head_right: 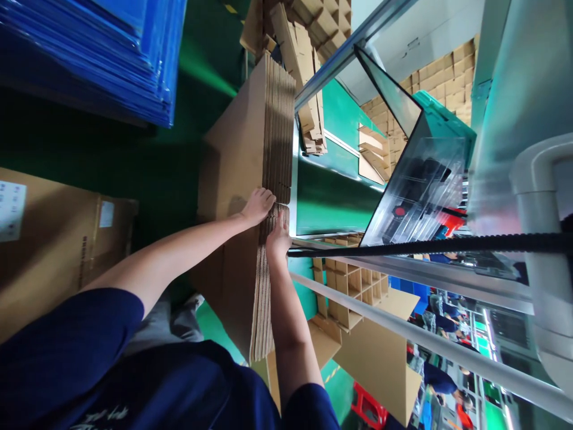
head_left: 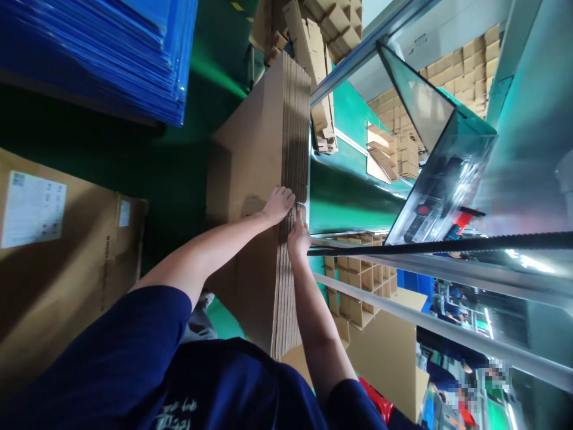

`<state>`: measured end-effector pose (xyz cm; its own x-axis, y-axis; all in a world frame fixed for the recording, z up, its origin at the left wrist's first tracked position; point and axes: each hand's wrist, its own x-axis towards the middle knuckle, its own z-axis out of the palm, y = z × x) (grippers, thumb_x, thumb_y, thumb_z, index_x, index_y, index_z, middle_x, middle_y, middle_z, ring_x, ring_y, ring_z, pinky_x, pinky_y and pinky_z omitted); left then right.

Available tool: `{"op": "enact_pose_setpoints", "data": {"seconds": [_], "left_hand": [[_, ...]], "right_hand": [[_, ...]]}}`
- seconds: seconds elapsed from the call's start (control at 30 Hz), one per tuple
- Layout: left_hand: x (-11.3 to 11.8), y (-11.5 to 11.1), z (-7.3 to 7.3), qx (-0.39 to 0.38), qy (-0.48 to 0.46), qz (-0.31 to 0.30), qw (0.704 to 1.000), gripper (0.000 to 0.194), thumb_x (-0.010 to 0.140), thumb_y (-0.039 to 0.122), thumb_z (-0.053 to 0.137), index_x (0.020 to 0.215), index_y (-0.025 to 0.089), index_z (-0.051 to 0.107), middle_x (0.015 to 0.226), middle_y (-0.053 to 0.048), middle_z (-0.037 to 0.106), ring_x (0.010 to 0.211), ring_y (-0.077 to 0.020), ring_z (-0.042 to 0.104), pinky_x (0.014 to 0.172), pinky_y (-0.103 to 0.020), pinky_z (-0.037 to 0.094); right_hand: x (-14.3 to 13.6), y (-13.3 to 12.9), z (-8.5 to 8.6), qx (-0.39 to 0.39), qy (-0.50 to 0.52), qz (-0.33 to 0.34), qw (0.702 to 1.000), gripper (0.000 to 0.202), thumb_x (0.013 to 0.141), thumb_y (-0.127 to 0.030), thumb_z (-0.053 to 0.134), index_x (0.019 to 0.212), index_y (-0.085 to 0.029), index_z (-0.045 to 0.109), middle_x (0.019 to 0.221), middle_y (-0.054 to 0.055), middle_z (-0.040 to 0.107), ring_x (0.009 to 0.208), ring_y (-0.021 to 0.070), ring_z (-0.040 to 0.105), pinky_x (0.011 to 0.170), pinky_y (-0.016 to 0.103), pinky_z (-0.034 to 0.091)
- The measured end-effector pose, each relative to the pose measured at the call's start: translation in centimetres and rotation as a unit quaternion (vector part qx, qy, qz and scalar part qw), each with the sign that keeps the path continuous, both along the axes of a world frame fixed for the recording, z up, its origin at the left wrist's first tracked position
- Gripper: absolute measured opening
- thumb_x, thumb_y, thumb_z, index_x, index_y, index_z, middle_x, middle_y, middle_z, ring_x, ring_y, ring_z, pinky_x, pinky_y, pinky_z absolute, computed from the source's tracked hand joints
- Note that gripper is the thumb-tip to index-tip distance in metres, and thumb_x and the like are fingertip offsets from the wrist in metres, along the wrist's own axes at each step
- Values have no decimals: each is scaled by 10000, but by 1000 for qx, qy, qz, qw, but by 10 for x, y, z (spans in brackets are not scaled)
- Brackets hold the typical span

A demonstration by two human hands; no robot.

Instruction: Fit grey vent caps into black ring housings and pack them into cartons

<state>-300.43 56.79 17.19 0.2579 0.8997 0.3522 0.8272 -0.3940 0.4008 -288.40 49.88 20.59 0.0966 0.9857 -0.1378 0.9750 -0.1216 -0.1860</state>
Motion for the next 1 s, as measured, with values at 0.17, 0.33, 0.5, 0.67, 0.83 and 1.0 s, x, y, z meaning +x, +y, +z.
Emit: {"op": "enact_pose_setpoints", "data": {"seconds": [0.17, 0.33, 0.5, 0.67, 0.83, 1.0], "left_hand": [[1, 1, -1, 3, 5, 7, 1000, 294, 1005, 193, 370, 993, 152, 661, 1031, -175, 641, 1021, -324, 541, 864, -445, 399], [2, 2, -3, 4, 9, 10, 1000, 289, 1000, 171, 372, 964, 153, 658, 1005, -167, 642, 999, -318, 543, 846, -433, 400], [2, 4, -6, 7, 10, 11, 1000, 299, 1011, 178, 362, 974, 125, 654, 1000, -183, 635, 1000, -323, 540, 843, -440, 396], [2, 5, -10, 10, 1, 8, 1000, 290, 1015, 187, 380, 967, 110, 655, 993, -177, 632, 989, -314, 539, 837, -437, 397], [2, 7, -15, 23, -16, 4, 1000, 308, 1005, 163, 358, 968, 124, 661, 988, -182, 632, 974, -322, 528, 824, -469, 404], [2, 7, -17, 36, -20, 6, 999, 325, 1012, 176, 346, 950, 124, 661, 976, -190, 631, 964, -329, 521, 814, -473, 407]], "right_hand": [[-4, 0, -6, 14, -9, 11, 1000, 662, 1007, -97, 304, 1652, -244, 312, 1264, 131, 656, 912, 218, 674, 773, 308, 535], [-3, -1, -17, 19, -22, 7, 1000, 684, 991, -92, 299, 1659, -238, 290, 1254, 147, 647, 830, 218, 670, 724, 319, 538], [-2, 2, -22, 23, -26, 8, 999, 667, 1006, -123, 343, 1658, -253, 291, 1183, 129, 656, 799, 199, 662, 705, 289, 524], [-2, 0, -25, 21, -41, 4, 999, 663, 1021, -122, 336, 1663, -270, 263, 1188, 115, 645, 804, 183, 654, 696, 268, 516], [-2, -1, -28, 20, -39, 9, 999, 665, 1016, -122, 338, 1664, -256, 267, 1168, 135, 636, 757, 191, 638, 669, 285, 523], [-4, 1, -31, 34, -21, 5, 999, 658, 1005, -106, 308, 1652, -226, 314, 1143, 154, 628, 807, 231, 649, 717, 332, 550]]}}
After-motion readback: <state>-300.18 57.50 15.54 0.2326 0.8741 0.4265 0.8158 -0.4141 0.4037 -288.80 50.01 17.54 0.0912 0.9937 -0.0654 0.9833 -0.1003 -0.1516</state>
